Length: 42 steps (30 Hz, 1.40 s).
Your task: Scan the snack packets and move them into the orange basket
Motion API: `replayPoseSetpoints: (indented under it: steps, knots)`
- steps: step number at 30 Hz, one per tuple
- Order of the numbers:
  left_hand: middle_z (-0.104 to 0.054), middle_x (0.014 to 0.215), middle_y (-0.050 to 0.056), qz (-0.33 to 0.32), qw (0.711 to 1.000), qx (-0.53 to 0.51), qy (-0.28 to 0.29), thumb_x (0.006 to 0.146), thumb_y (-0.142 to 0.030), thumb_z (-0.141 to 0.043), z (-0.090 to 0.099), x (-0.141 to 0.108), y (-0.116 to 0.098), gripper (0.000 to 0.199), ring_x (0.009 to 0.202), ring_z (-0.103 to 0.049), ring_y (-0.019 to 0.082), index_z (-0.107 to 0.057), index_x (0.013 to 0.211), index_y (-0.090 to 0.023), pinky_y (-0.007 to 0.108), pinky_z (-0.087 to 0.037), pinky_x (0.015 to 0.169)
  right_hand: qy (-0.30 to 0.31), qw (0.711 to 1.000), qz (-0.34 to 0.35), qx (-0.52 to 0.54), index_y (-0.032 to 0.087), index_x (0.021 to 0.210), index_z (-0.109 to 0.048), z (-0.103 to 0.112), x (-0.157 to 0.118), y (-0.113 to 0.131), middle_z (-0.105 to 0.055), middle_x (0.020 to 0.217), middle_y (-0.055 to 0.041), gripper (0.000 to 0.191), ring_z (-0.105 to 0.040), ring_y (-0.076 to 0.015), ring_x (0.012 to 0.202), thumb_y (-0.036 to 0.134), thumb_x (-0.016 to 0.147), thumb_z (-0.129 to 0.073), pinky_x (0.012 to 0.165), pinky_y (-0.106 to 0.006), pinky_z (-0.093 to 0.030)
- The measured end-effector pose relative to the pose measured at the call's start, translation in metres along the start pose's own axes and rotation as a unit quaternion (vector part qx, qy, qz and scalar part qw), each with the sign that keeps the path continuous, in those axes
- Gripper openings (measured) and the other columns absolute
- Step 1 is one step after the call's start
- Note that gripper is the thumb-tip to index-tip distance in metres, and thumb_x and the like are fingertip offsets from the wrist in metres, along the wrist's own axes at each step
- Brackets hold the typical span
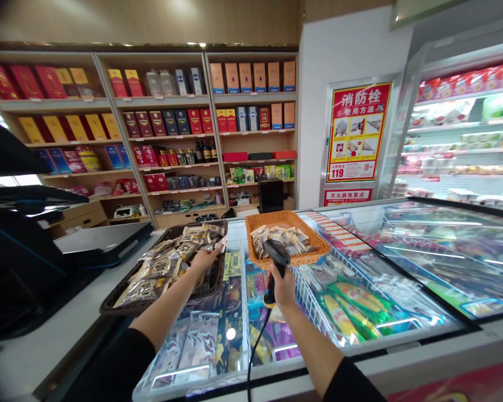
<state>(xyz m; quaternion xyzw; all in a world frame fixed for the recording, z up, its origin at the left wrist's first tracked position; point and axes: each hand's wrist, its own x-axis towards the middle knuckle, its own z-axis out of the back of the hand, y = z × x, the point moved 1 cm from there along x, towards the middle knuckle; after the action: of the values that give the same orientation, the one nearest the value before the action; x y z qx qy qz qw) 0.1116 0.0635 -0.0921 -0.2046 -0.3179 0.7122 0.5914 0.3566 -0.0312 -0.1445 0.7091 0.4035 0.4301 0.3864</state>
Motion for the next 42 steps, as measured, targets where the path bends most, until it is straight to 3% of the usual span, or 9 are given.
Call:
replayPoseSetpoints:
  steps: [4, 9, 13, 18, 22, 28, 36, 39, 42]
  knots:
    - [-0.070, 0.075, 0.008, 0.021, 0.992, -0.122, -0.029, 0.066, -0.054, -0.071, -0.005, -0.002, -0.004, 0.043, 0.083, -0.068, 0.027, -0.058, 0.082, -0.017, 0.030, -0.048, 0.068, 0.010, 1.000, -0.001, 0.008, 0.019, 0.064, -0.053, -0.001, -0.001, -0.001, -0.053, 0.043, 0.0025, 0.042, -0.049, -0.0138, 0.035, 0.059, 0.074, -0.064, 0.038, -0.026, -0.039]
    - [-0.070, 0.089, 0.009, 0.018, 0.953, -0.301, -0.042, 0.060, -0.027, -0.082, -0.010, -0.004, -0.009, 0.066, 0.075, -0.067, 0.017, -0.042, 0.112, -0.015, 0.028, -0.051, 0.068, 0.015, 0.999, 0.011, 0.026, 0.019, 0.067, -0.054, -0.004, -0.003, 0.000, -0.055, 0.046, 0.0026, 0.040, -0.049, -0.0133, 0.035, 0.056, 0.072, -0.067, 0.038, -0.025, -0.039]
    - [-0.070, 0.090, 0.007, -0.062, 0.924, -0.377, -0.027, 0.060, -0.030, -0.081, -0.008, -0.005, -0.017, 0.059, 0.081, -0.067, 0.017, -0.050, 0.108, -0.016, 0.028, -0.051, 0.074, 0.034, 0.999, 0.033, -0.002, 0.019, 0.062, -0.055, -0.005, -0.007, 0.007, -0.054, 0.043, 0.0011, 0.040, -0.048, -0.0132, 0.036, 0.055, 0.077, -0.062, 0.038, -0.025, -0.038]
    - [-0.069, 0.074, 0.003, -0.128, 0.932, -0.340, 0.005, 0.068, -0.054, -0.066, -0.011, -0.003, -0.021, 0.042, 0.075, -0.064, 0.018, -0.065, 0.082, -0.015, 0.026, -0.049, 0.065, 0.131, 0.985, 0.061, -0.093, 0.018, 0.058, -0.056, -0.008, -0.016, 0.017, -0.052, 0.041, 0.0005, 0.040, -0.048, -0.0128, 0.037, 0.050, 0.082, -0.057, 0.041, -0.024, -0.038]
    - [-0.070, 0.077, 0.003, -0.126, 0.931, -0.342, 0.005, 0.066, -0.057, -0.065, -0.014, -0.001, -0.020, 0.047, 0.070, -0.063, 0.017, -0.068, 0.087, -0.015, 0.025, -0.047, 0.060, 0.189, 0.973, 0.052, -0.124, 0.019, 0.056, -0.054, -0.016, -0.021, 0.018, -0.048, 0.038, 0.0025, 0.039, -0.044, -0.0117, 0.034, 0.049, 0.081, -0.057, 0.039, -0.023, -0.035]
    - [-0.071, 0.075, 0.005, -0.095, 0.933, -0.347, 0.006, 0.067, -0.048, -0.068, -0.015, -0.002, -0.021, 0.041, 0.065, -0.062, 0.016, -0.070, 0.089, -0.014, 0.025, -0.046, 0.058, 0.159, 0.977, 0.062, -0.127, 0.020, 0.056, -0.052, -0.021, -0.021, 0.009, -0.043, 0.034, 0.0049, 0.042, -0.038, -0.0097, 0.028, 0.053, 0.081, -0.054, 0.034, -0.022, -0.028]
    - [-0.074, 0.085, 0.007, -0.103, 0.924, -0.368, 0.022, 0.070, -0.043, -0.067, -0.016, -0.003, -0.023, 0.037, 0.080, -0.067, 0.022, -0.070, 0.092, -0.014, 0.029, -0.051, 0.068, 0.180, 0.975, 0.048, -0.122, 0.019, 0.056, -0.052, -0.020, -0.021, 0.008, -0.044, 0.034, 0.0036, 0.044, -0.039, -0.0100, 0.029, 0.054, 0.082, -0.055, 0.035, -0.022, -0.029]
    - [-0.073, 0.087, 0.007, -0.123, 0.933, -0.339, 0.012, 0.073, -0.040, -0.062, -0.014, -0.004, -0.021, 0.031, 0.081, -0.067, 0.022, -0.068, 0.090, -0.015, 0.028, -0.050, 0.068, 0.188, 0.977, 0.032, -0.095, 0.018, 0.059, -0.055, -0.017, -0.020, 0.009, -0.047, 0.038, 0.0033, 0.041, -0.042, -0.0101, 0.032, 0.052, 0.082, -0.056, 0.037, -0.022, -0.033]
    - [-0.073, 0.085, 0.006, -0.152, 0.950, -0.272, -0.007, 0.075, -0.038, -0.059, -0.008, -0.004, -0.024, 0.028, 0.079, -0.066, 0.020, -0.067, 0.086, -0.014, 0.027, -0.049, 0.067, 0.139, 0.989, 0.016, -0.042, 0.017, 0.064, -0.056, -0.012, -0.015, 0.007, -0.050, 0.043, 0.0026, 0.039, -0.045, -0.0108, 0.034, 0.053, 0.081, -0.058, 0.038, -0.023, -0.036]
